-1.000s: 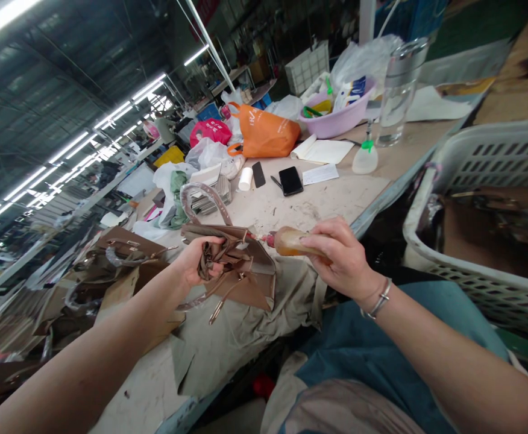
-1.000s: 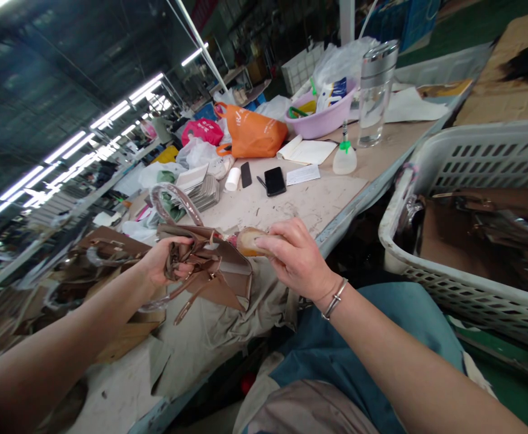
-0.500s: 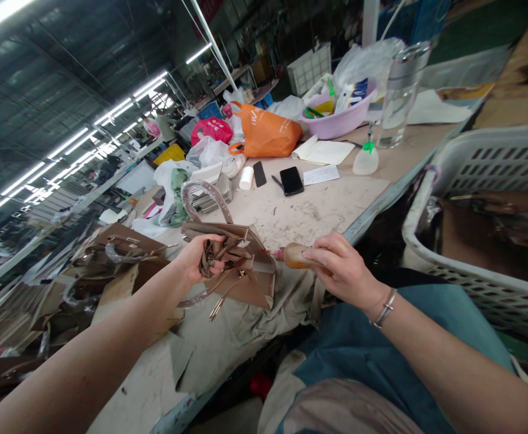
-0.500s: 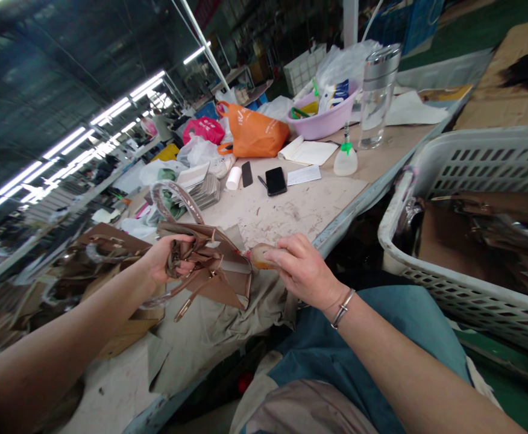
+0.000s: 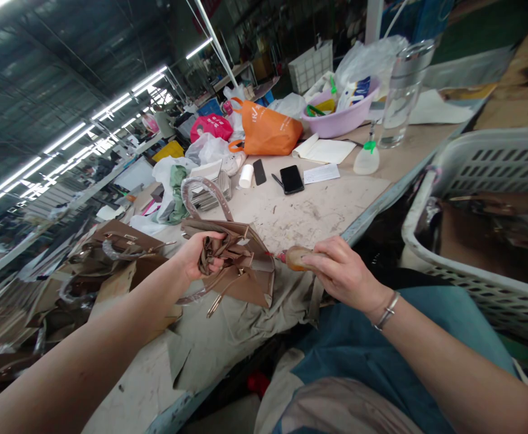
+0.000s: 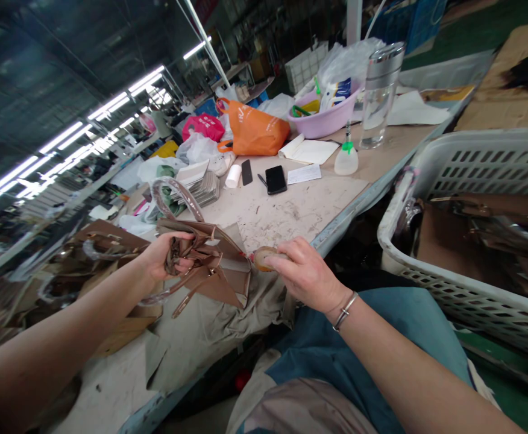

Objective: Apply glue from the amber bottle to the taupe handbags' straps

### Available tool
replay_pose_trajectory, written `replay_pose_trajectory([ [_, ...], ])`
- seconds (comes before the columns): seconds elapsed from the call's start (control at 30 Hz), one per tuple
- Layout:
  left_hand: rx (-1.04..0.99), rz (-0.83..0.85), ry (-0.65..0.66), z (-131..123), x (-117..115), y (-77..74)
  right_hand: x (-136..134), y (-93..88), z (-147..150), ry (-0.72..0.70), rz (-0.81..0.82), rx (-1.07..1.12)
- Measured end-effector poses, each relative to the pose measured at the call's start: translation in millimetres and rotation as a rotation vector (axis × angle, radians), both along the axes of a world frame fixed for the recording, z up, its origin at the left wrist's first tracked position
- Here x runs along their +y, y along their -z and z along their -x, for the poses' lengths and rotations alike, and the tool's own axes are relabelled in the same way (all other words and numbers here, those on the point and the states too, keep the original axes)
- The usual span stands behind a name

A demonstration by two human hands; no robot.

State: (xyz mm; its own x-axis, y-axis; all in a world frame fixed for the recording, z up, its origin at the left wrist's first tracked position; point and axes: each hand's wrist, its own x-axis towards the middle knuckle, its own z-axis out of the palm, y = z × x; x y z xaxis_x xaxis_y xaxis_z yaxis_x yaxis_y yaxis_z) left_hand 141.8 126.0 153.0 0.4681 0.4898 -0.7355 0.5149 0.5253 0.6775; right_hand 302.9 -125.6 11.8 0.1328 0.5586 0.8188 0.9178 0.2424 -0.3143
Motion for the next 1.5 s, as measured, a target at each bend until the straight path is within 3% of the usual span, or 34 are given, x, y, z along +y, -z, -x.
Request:
replay_pose_trajectory([
  [0.27, 0.014, -0.025, -0.04, -1.1, -0.3, 2.4, 0.4, 2.8, 0.6, -0.017, 0.045, 0.011],
  [0.53, 0.012, -0.009, -0.02, -5.2, -4.0, 0.8, 8.6, -0.9, -3.0, 0.062, -0.172, 0.046],
  [0.83, -0.015, 0.001, -0.028, -4.8, 1.1, 4.5, 6.3, 16.8, -2.7, 0.006, 0.091, 0.049],
  [1.03, -0.007, 0.003, -0.084, -4.3, -1.3, 4.8, 7.3, 13.0, -4.3, 0.024, -0.044, 0.063],
  [1.23, -0.031, -0.012, -0.053, -4.8, -2.8, 4.0, 9.0, 23.5, -2.7, -0.015, 0.079, 0.012],
  [1.5, -0.021, -0.027, -0.08, -6.9, -4.3, 3.9, 8.1, 23.0, -6.4, 0.022, -0.026, 0.061],
])
